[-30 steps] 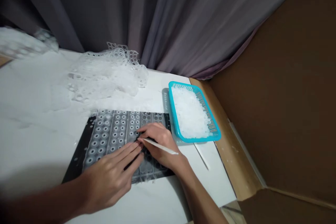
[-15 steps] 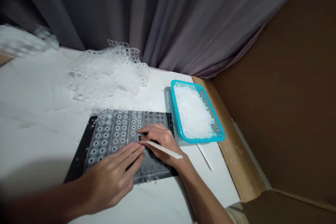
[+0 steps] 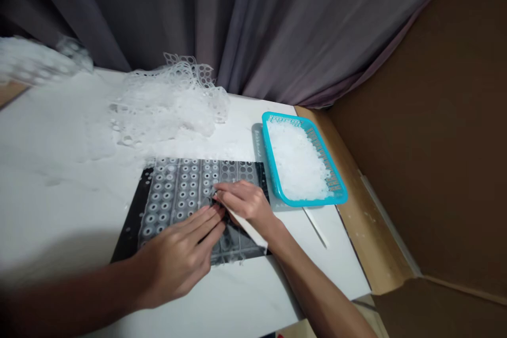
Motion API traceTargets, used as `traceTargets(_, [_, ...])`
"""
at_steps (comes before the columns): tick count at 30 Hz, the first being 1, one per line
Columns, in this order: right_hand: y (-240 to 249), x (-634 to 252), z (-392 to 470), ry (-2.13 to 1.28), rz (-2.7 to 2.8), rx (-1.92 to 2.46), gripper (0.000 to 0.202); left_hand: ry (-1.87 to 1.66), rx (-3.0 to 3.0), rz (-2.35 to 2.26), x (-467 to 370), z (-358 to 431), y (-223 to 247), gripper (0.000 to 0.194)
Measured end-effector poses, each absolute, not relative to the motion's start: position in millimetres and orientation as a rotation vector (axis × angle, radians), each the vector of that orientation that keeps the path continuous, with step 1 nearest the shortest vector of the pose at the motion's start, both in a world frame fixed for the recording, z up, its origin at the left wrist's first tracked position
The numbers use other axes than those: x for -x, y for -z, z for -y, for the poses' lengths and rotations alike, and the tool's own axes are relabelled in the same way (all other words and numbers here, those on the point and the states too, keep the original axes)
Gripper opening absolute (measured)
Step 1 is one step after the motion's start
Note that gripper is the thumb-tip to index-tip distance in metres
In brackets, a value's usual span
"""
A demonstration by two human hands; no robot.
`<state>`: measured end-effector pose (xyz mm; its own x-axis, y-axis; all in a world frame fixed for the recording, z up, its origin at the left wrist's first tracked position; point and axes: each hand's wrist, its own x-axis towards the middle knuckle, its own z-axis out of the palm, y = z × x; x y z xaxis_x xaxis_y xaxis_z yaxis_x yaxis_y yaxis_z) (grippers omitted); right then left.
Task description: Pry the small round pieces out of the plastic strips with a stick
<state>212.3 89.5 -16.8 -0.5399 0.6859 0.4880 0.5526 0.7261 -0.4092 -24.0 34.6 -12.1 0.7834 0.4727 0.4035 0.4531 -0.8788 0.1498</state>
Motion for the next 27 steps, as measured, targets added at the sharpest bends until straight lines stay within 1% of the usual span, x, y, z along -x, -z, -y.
traceTargets(4, [8,-196,-87,-0.488,1.922,1.194,0.011,-0.732,-2.918,-0.756,23,-35,14,0.044])
traceTargets(7, [3,-190,-86,-0.605,1.791,1.223,0.012,-0.729,-2.923,-0.765,23,-36,15,0.042])
traceTargets(11, [-7,-194,-84,-0.531,1.758,1.226,0.011,-0.708,-2.940,-0.725,23,-38,14,0.043])
traceTargets(14, [-20,-198,-86,-0.459,1.631,1.268,0.012,-0.695,-2.920,-0.715,24,-38,13,0.042])
traceTargets(18, [-38,-200,-85,-0.488,1.628,1.244,0.011,-0.697,-2.923,-0.735,24,-37,17,0.042])
traceTargets(20, [-46,-206,-82,-0.367,1.704,1.260,0.010,-0.707,-2.927,-0.725,25,-37,19,0.045])
traceTargets(24, [-58,-244,-82,0.093,1.606,1.484,0.009,-0.677,-2.973,-0.678,26,-38,16,0.050])
traceTargets(27, [-64,-274,-89,0.214,1.635,1.658,0.016,-0.647,-3.001,-0.695,26,-40,9,0.053])
